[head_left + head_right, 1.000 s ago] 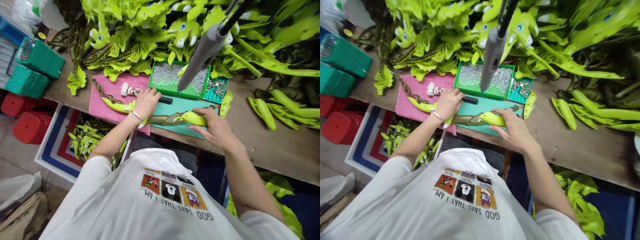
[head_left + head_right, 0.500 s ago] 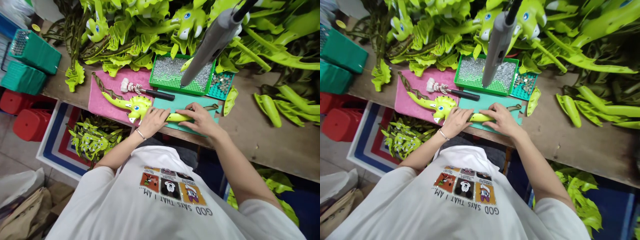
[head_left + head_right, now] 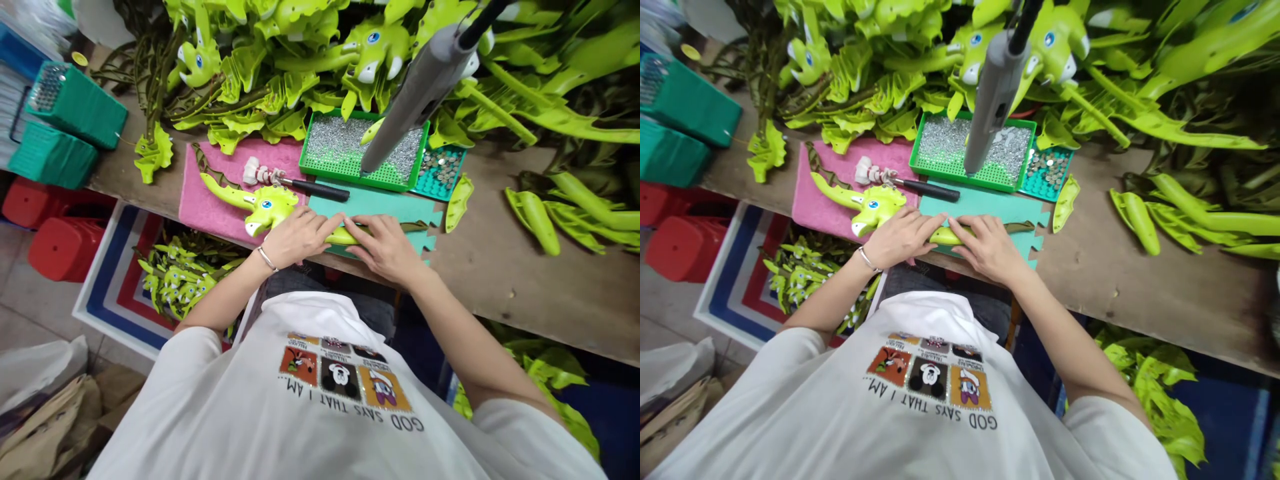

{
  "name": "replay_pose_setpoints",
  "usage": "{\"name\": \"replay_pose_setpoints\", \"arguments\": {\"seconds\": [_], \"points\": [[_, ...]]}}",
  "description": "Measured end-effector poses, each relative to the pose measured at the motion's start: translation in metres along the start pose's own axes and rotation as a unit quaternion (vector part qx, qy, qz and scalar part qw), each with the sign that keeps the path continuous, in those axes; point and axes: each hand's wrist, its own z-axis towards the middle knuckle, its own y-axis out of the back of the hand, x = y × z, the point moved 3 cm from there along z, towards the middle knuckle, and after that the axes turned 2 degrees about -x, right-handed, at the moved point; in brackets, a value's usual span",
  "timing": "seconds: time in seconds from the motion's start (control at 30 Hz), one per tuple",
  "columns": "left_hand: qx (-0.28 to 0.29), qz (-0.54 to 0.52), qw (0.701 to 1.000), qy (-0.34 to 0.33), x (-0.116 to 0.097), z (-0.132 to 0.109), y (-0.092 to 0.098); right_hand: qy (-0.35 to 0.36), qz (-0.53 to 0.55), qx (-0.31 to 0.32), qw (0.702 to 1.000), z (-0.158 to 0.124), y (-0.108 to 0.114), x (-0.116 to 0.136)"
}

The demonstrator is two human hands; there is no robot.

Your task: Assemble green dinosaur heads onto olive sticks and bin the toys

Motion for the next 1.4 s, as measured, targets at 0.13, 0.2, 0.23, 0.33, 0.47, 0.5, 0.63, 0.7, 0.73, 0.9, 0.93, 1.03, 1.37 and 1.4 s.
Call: {"name": "replay_pose_setpoints", "arguments": {"seconds": [0.13, 0.2, 0.23, 0.33, 0.47, 0.5, 0.63, 0.7, 0.73, 0.9, 0.93, 1.03, 1.37, 1.4], "points": [[0.009, 0.01, 1.0, -0.004, 0.003, 0.001, 0.007, 0.03, -0.028, -0.014, 0.999, 0.001, -0.007, 0.007], [0.011, 0.017, 1.0, -0.006, 0.003, 0.002, 0.011, 0.021, -0.034, -0.03, 0.999, 0.001, -0.011, 0.007], [0.012, 0.019, 1.0, -0.005, 0.003, 0.002, 0.013, 0.012, -0.035, -0.038, 0.999, 0.001, -0.013, 0.007], [0.003, 0.021, 1.0, 0.016, 0.0, -0.001, 0.017, -0.011, -0.045, -0.055, 0.997, 0.003, -0.013, 0.007], [-0.033, 0.03, 0.997, 0.058, -0.003, -0.005, 0.016, -0.013, -0.052, -0.055, 0.997, 0.007, -0.009, 0.009], [-0.043, 0.029, 0.997, 0.058, -0.003, -0.005, 0.015, -0.018, -0.047, -0.05, 0.997, 0.007, -0.008, 0.01], [-0.065, 0.038, 0.997, 0.02, 0.001, 0.0, 0.012, -0.044, -0.03, -0.039, 0.998, 0.009, -0.007, 0.009], [-0.07, 0.045, 0.997, 0.005, 0.004, 0.003, 0.013, -0.053, -0.024, -0.044, 0.997, 0.011, -0.006, 0.009], [-0.07, 0.045, 0.996, -0.001, 0.006, 0.004, 0.013, -0.056, -0.017, -0.046, 0.997, 0.012, -0.006, 0.009], [-0.08, 0.031, 0.996, -0.024, 0.011, 0.01, 0.02, -0.063, 0.007, -0.1, 0.993, 0.007, -0.001, 0.001], [-0.09, 0.034, 0.995, -0.028, 0.012, 0.01, 0.022, -0.073, 0.006, -0.131, 0.989, 0.002, 0.001, -0.002], [-0.124, 0.071, 0.989, -0.047, 0.014, 0.012, 0.026, -0.123, 0.009, -0.211, 0.97, -0.014, 0.004, -0.013], [-0.147, 0.072, 0.984, -0.071, 0.022, 0.02, 0.029, -0.205, 0.031, -0.223, 0.952, -0.022, 0.002, -0.023], [-0.145, 0.069, 0.985, -0.069, 0.022, 0.021, 0.029, -0.212, 0.046, -0.226, 0.95, -0.022, 0.003, -0.024]]}}
